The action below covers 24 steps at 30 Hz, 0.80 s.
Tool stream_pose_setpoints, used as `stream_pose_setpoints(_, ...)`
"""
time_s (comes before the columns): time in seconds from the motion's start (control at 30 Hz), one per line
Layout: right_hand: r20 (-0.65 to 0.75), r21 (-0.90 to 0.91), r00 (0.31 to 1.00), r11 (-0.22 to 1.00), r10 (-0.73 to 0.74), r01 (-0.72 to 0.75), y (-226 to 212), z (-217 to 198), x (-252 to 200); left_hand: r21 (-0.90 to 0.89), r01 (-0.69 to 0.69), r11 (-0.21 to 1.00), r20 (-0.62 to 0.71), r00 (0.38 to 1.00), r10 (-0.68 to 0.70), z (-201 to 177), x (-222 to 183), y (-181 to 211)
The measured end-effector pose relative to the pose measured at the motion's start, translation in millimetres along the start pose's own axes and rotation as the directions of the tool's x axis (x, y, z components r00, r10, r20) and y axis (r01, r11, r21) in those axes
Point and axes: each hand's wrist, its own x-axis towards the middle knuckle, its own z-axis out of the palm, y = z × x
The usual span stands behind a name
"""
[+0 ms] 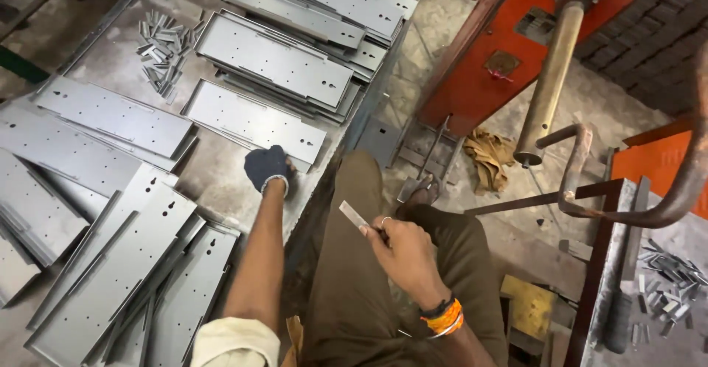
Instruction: Spot welding small metal components onto larger metal base plates.
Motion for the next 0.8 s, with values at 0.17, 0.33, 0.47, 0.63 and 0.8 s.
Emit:
stream_pose_setpoints(0.17,-0.029,0.045,1.000,0.999,0.003,-0.002,2.5,-10.1,-12.0,0.283,-0.147,0.948,-0.139,0.971,0.192,-19.1,4.7,-8.1)
stream_pose_setpoints(0.33,-0.109,0.098,0.993,0.994,-0.047,0.058,23.2,-11.7,-16.8,-0.015,0.043,0.999,-0.089,0.995,-0.044,-33.3,-4.9,7.3)
stream_pose_setpoints(0.47,-0.136,0.121,0.991,0.992,-0.021,0.037,33.7,-17.0,-21.9,-0.289,-0.064,0.955,0.195,0.973,0.124,-43.2,40.8,-42.0)
stream_pose_setpoints(0.63,-0.215,0.254,0.977,0.966,0.000,0.056,64.8,-9.6,-23.4,0.052,-0.831,0.554,0.336,0.537,0.774,-77.3,-21.7,-5.4)
stream_pose_setpoints(0.8,-0.150,0.785,0.984,0.616,0.098,0.059,103.6,-9.0,-21.3,-0.815,0.377,0.439,0.518,0.814,0.263,-83.2,-157.3,71.3)
